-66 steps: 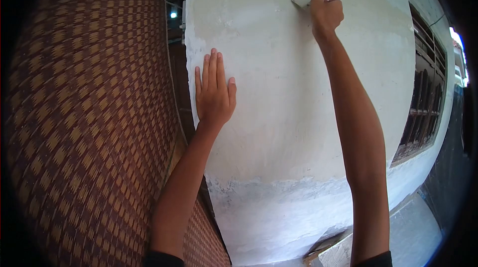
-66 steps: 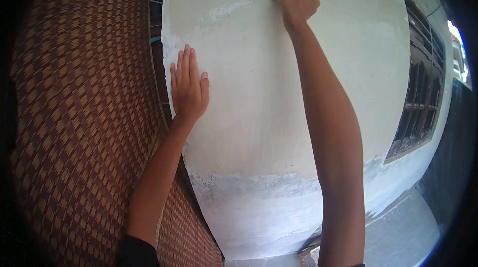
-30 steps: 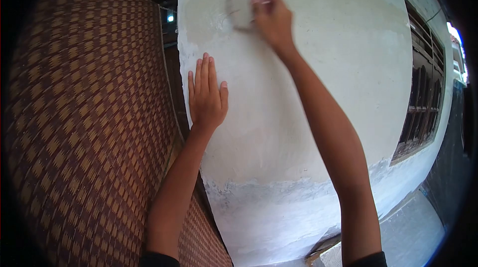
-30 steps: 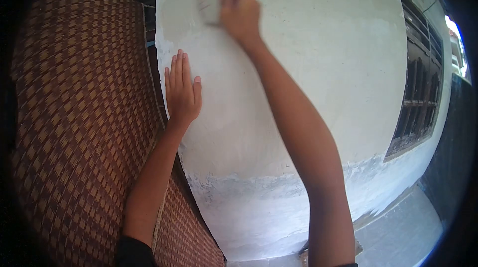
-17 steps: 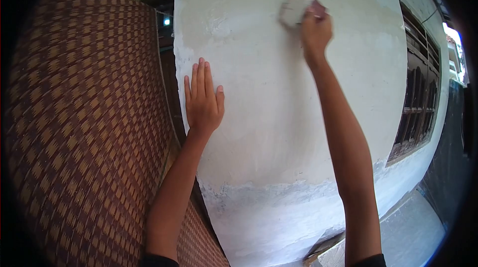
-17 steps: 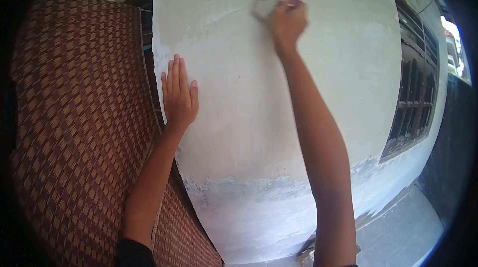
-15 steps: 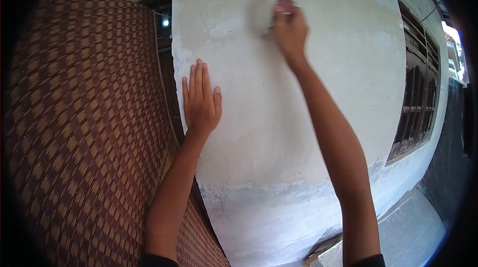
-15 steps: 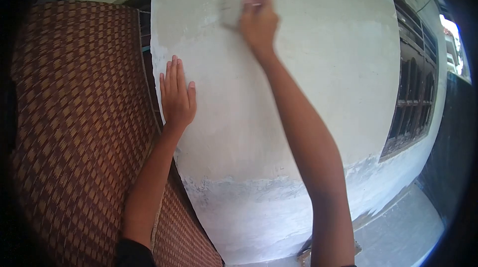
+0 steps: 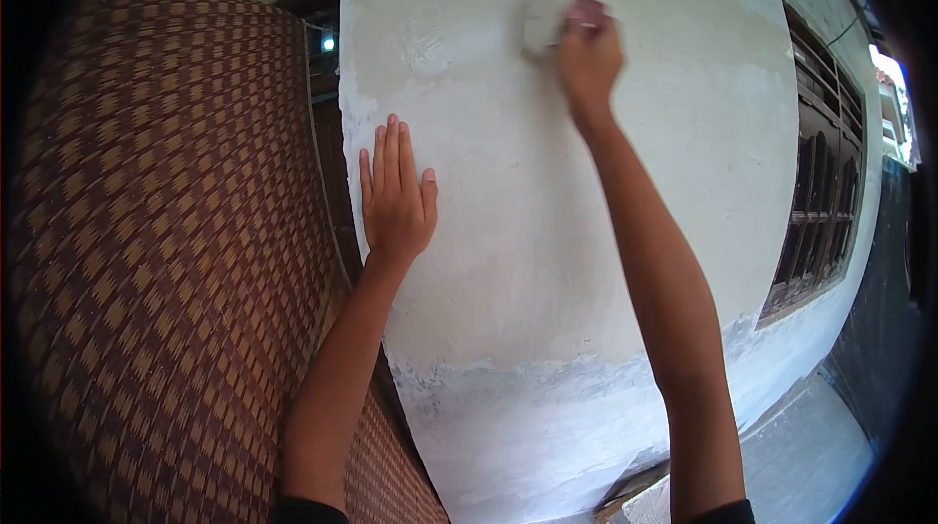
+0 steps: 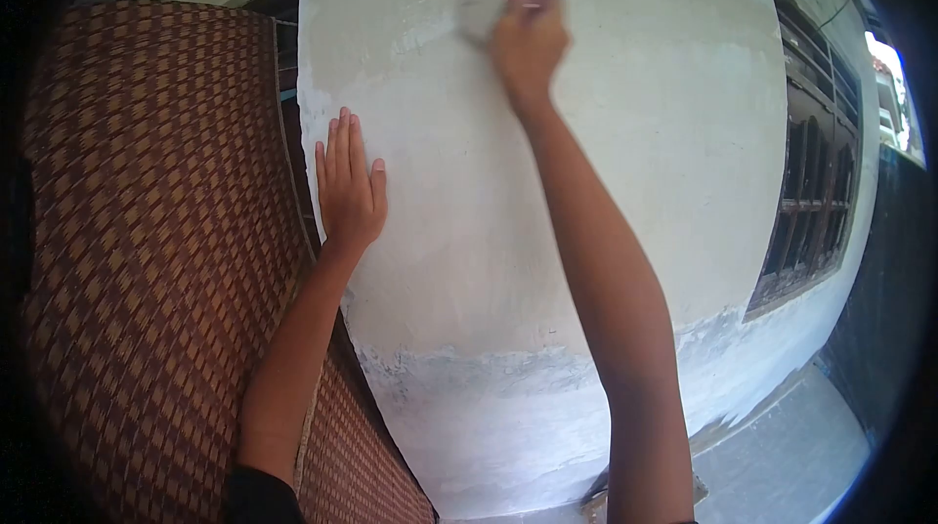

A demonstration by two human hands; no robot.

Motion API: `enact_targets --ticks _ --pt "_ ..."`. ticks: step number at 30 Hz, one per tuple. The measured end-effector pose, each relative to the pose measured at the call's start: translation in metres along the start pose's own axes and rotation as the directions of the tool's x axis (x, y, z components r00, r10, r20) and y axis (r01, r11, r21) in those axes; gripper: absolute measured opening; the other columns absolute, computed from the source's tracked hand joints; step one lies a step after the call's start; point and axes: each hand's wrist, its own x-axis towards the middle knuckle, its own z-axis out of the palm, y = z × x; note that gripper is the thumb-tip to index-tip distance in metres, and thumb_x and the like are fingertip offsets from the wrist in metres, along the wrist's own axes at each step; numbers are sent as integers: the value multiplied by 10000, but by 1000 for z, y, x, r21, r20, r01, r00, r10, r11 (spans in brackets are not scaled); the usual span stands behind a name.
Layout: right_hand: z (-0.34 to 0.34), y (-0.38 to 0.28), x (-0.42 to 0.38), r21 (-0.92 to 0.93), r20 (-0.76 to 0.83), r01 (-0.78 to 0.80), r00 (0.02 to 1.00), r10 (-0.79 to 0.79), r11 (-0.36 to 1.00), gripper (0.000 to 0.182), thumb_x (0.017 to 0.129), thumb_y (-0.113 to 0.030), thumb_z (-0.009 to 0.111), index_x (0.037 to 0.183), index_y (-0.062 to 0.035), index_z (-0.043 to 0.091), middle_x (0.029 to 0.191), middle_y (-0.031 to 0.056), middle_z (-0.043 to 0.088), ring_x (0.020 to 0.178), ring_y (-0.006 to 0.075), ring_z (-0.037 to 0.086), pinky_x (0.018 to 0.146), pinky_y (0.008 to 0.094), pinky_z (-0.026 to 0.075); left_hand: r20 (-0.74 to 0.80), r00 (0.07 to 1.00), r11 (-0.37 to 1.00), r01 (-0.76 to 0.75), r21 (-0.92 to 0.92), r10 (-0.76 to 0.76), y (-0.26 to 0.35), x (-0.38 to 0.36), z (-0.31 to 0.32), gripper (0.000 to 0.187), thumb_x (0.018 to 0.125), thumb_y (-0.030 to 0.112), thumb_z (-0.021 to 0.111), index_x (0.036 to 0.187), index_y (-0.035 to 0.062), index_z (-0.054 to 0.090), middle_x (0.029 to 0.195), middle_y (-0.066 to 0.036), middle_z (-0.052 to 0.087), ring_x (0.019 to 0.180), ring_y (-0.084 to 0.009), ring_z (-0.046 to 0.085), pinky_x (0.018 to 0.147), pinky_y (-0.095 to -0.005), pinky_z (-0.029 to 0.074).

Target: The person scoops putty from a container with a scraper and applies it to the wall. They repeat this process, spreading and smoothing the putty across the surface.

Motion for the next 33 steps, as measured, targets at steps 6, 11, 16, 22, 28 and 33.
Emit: enact_targets --ticks 6,11,16,22,28,33 --pt "43 -3 -30 -99 345 272 912 -224 957 334 861 -255 623 1079 -4 583 882 184 677 883 375 638 874 478 405 23 999 999 -26 -33 26 -7 0 -2 598 954 154 405 1502 -6 225 1554 -172 263 1444 -327 240 1173 -507 151" --pt "-8 29 21 -180 -152 -91 986 64 979 270 888 -204 586 1019 32 573 948 241 671 900 388 656 804 459 497 -3 1000 1000 -10 -3 10 -4 -2 5 590 962 162 400 1500 -8 229 1551 -173 267 1441 -330 247 1172 -510 156" --pt "-3 22 -2 -8 -74 38 996 -39 999 263 908 -216 595 1028 16 566 919 223 671 863 380 656 787 437 490 -6 1000 1000 -9 6 9 -3 -3 2 590 964 163 399 1501 -8 227 1551 -172 268 1442 -328 248 1173 -507 156" --pt "32 -5 -51 -13 420 355 850 -317 935 272 888 -204 608 1000 37 556 875 217 651 864 384 623 836 467 409 8 1000 1000 -20 -17 20 -7 -2 0 597 958 159 408 1502 -4 226 1552 -169 269 1440 -328 251 1174 -500 157" --pt "-7 18 12 -159 -96 -84 993 69 984 305 896 -225 585 1022 53 576 924 252 667 882 404 653 803 467 489 7 1000 1000 -4 -13 4 -1 -2 4 605 953 158 420 1502 -7 226 1553 -168 269 1442 -328 248 1176 -495 153" --pt "24 9 -2 56 39 99 994 -102 993 262 897 -201 578 1056 4 616 917 225 687 873 390 671 794 456 510 -14 1000 1000 -3 -22 3 1 -3 7 607 951 170 422 1499 -9 234 1557 -168 261 1442 -329 247 1178 -494 148"
